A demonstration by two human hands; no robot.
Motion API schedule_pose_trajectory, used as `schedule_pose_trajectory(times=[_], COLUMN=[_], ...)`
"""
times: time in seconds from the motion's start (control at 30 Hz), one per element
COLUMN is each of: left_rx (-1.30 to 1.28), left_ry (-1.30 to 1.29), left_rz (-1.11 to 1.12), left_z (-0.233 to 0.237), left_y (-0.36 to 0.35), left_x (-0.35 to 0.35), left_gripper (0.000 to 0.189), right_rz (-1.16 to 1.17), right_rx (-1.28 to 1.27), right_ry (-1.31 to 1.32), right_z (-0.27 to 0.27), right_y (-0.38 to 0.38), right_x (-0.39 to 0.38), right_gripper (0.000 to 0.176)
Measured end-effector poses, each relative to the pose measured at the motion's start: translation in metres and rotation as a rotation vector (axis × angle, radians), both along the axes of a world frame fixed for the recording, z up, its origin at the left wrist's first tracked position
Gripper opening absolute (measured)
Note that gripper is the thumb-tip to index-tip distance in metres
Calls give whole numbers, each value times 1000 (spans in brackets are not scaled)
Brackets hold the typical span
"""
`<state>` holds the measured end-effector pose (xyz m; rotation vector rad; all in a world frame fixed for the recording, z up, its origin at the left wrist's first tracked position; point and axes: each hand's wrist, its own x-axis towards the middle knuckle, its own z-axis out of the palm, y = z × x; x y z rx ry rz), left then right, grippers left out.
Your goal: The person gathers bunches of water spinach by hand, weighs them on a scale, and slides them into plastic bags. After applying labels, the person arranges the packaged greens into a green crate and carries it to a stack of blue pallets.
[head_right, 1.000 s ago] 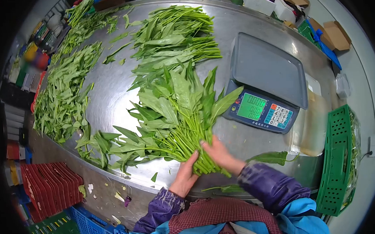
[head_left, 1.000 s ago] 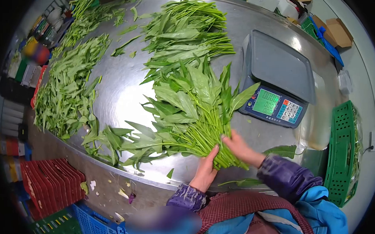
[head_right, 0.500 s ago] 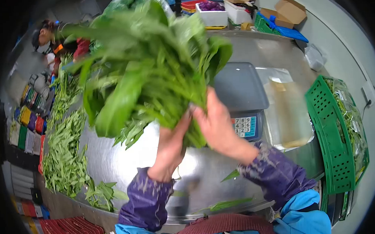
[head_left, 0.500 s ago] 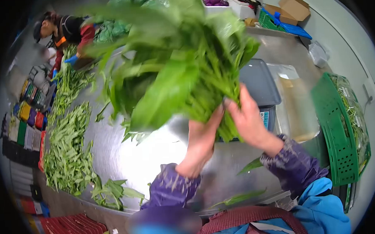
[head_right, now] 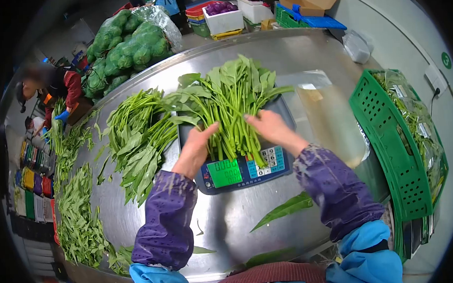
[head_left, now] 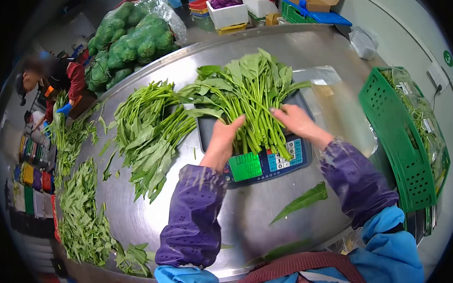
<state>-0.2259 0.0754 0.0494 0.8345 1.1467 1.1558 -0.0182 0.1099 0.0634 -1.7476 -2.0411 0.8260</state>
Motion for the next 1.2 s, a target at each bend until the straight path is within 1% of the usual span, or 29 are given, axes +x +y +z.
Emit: schedule_pose_trajectory(times=[0.03, 0.07, 0.1, 0.13, 0.17, 0.2, 0.23, 0.27, 0.33, 0.37, 0.43, 0.47, 0.53, 0.57, 0.63, 0.67, 0.73, 0.77, 0.83, 0.87, 0.93, 0.97, 1.0, 1.03, 1.07, 1.1, 1.17, 1.2], left_rx=[-24, -46, 1, 3, 5, 8, 38, 29, 18, 14, 52, 52, 68, 71, 84, 87, 96, 96, 107, 110, 99, 89, 93, 58, 24, 27, 121, 123], left_ry=[56, 113, 97, 172, 164, 155, 98, 105, 63, 62, 26, 26, 35, 36, 17, 18, 58, 57, 120, 117, 166, 205, 202, 288, 375, 377, 794, 796], left_rz=[42, 85, 126, 111, 131, 154, 195, 227, 294, 303, 331, 333, 338, 337, 332, 331, 332, 331, 339, 339, 248, 222, 223, 170, 117, 121, 65, 68], left_z=[2, 10, 4, 7, 5, 2, 4, 2, -8, -8, -5, -3, 0, 2, 7, 10, 11, 11, 9, 9, 6, 2, 2, 3, 3, -2, -16, -13], left_y=[-5, -12, -17, -24, -30, -36, -46, -53, -62, -67, -75, -78, -82, -85, -91, -94, -98, -99, -99, -96, -87, -79, -70, -59, -48, -37, -17, -14], left_x=[-7, -13, -21, -32, -43, -50, -53, -59, -70, -71, -72, -72, -72, -71, -70, -71, -72, -74, -76, -76, -73, -68, -60, -51, -43, -36, -25, -21], left_gripper=[33, 34, 36, 36, 38, 41, 48, 56, 60, 60, 61, 61, 59, 59, 57, 57, 56, 56, 55, 55, 52, 54, 54, 57, 61, 61, 67, 67], right_rz=[-29, -73, -82, -104, -123, -137, -147, -134, -119, -109, -106, -105, -77, -79, 11, 9, 71, 71, 100, 97, 212, 209, 210, 210, 208, 207, 294, 383], right_rx=[41, -3, 87, 185, 281, 321, 362, 354, 147, 145, 203, 204, 336, 338, 421, 423, 480, 481, 231, 234, -64, -62, 76, 209, 265, 321, 457, 571], right_ry=[114, 125, 115, 85, 54, -57, -169, -169, -273, -274, -533, -533, -668, -667, -686, -684, -704, -706, -882, -886, -860, -863, -608, -348, -273, -195, -88, -82], right_z=[-7, -1, -5, -12, -21, -32, -40, -46, -52, -62, -85, -84, -81, -91, -119, -115, -93, -83, -58, -36, 9, 21, 32, 40, 46, 50, 51, 48], right_y=[-1, -5, -9, -16, -26, -36, -48, -61, -85, -97, -116, -119, -124, -119, -105, -106, -112, -119, -135, -136, -133, -126, -117, -106, -95, -84, -63, -54], right_x=[17, 34, 56, 81, 104, 126, 144, 157, 175, 178, 180, 176, 164, 173, 195, 194, 189, 186, 175, 165, 135, 121, 107, 92, 75, 57, 25, 11], right_gripper=[53, 49, 44, 42, 42, 47, 53, 53, 72, 72, 80, 80, 71, 71, 58, 58, 50, 50, 46, 46, 46, 46, 45, 45, 39, 34, 27, 25])
